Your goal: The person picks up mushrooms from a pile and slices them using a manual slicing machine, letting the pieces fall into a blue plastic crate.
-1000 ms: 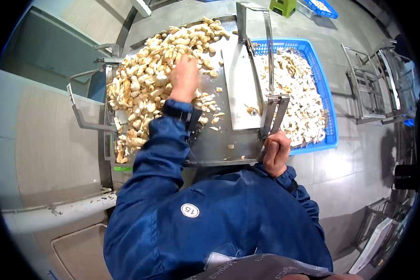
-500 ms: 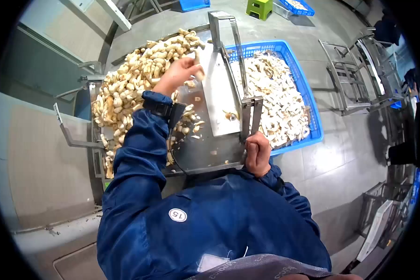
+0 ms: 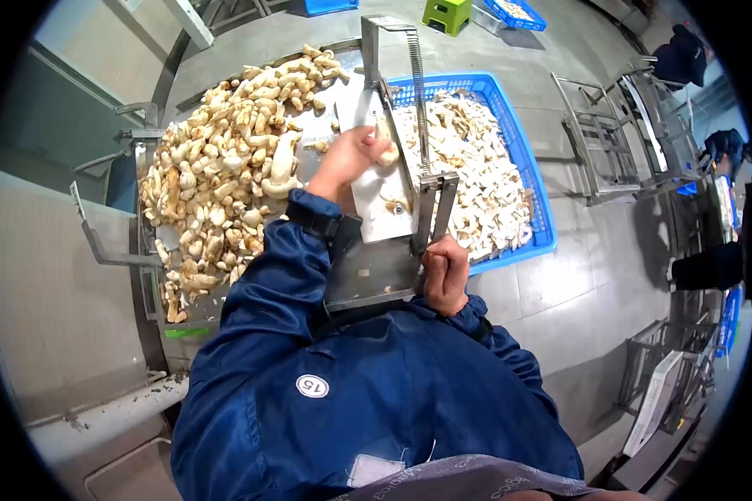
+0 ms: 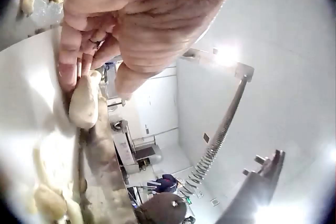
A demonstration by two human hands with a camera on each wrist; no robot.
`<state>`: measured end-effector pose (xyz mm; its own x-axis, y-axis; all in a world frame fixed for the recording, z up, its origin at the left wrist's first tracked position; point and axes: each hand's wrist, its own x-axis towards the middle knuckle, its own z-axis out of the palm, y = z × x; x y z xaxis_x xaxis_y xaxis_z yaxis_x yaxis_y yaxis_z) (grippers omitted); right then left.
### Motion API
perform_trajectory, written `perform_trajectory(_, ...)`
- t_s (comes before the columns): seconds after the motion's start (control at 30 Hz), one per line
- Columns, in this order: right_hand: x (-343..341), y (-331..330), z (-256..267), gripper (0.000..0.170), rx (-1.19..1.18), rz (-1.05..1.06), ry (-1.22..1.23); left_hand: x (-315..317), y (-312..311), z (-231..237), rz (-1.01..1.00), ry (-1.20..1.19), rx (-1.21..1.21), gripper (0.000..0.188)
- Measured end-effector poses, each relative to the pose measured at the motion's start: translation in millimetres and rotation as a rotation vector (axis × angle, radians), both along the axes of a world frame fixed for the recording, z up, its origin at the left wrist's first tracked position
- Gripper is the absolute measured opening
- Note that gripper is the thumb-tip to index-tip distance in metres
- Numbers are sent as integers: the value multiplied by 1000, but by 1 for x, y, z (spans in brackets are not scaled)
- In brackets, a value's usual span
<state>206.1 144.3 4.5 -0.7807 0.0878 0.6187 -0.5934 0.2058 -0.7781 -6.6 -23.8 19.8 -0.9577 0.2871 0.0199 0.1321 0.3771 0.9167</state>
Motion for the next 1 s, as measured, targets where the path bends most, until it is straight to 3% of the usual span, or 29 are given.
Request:
perform_trajectory(0.1,0,-1,2,11,-5,4,-1,15,1,-15,12,24,131,48)
perform_trajectory(0.2,2,0,3,10,-17,-3,-26,18,1,-18,29,57,108,49)
perform_trajectory(0.3,3,0,10,11,-53,12,-115,22,6,-13,37,-106,291,48)
perform_trajectory(0.47,-26,-4,122,15,-275,147,-361,28,15,4,27,-207,393,51)
perform_trajectory(0.5,-32,-5,139,15,-287,155,-383,20,12,-16,18,-194,401,50)
perform_trajectory(0.6,-39,-6,148,14,-342,217,-386,24,15,-5,36,-195,466,52)
perform_trajectory(0.7,-38,-7,142,14,-319,197,-358,28,12,9,76,-409,643,53)
perform_trajectory(0.83,-33,-8,133,13,-314,174,-338,23,11,1,119,-363,549,55)
perform_trajectory(0.93,-31,-5,125,13,-306,185,-323,24,1,-4,129,-161,314,55)
perform_trajectory(1.0,-31,-6,122,13,-295,177,-318,25,1,-6,123,-180,316,50)
